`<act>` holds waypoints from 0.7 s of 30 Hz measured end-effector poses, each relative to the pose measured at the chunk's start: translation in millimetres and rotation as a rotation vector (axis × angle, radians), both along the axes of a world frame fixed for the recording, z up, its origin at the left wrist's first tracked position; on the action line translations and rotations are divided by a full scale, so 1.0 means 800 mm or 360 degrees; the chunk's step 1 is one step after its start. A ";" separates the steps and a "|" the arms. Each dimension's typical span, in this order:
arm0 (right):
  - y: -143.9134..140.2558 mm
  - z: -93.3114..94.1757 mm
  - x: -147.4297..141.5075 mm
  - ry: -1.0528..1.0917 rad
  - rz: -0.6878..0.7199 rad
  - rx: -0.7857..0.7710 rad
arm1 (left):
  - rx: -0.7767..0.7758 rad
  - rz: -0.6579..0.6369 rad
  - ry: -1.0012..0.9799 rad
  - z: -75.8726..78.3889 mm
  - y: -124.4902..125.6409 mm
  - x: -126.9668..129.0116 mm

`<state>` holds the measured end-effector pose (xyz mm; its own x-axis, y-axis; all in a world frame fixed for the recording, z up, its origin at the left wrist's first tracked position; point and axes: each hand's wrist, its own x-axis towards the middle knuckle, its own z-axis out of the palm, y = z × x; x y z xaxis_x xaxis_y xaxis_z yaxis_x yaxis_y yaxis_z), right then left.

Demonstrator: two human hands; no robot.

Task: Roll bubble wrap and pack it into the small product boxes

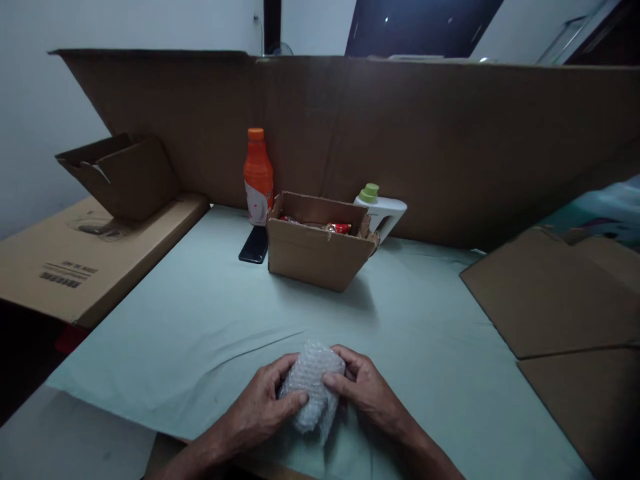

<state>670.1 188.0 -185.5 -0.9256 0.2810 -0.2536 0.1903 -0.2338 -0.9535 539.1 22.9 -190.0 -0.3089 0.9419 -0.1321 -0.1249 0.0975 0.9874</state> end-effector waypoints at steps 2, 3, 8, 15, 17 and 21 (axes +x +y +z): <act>0.006 -0.003 0.000 -0.0038 -0.0045 -0.0004 | -0.0030 -0.0020 0.0208 0.004 0.014 -0.002; 0.008 -0.005 0.000 -0.0050 -0.0046 -0.0013 | -0.0044 -0.0021 0.0325 0.002 0.020 -0.002; 0.021 -0.014 0.008 -0.0084 -0.0061 -0.0078 | 0.0120 -0.0163 0.0764 -0.016 0.038 -0.006; 0.050 -0.015 0.033 -0.0120 -0.0321 0.0190 | 0.0621 0.0516 0.2442 0.091 0.099 -0.118; 0.057 -0.009 0.042 -0.0130 -0.0311 0.0260 | 0.0542 0.0533 0.2628 0.117 0.130 -0.155; 0.069 0.020 0.064 -0.0129 -0.0295 0.0439 | 0.0475 0.0347 0.2587 0.120 0.167 -0.197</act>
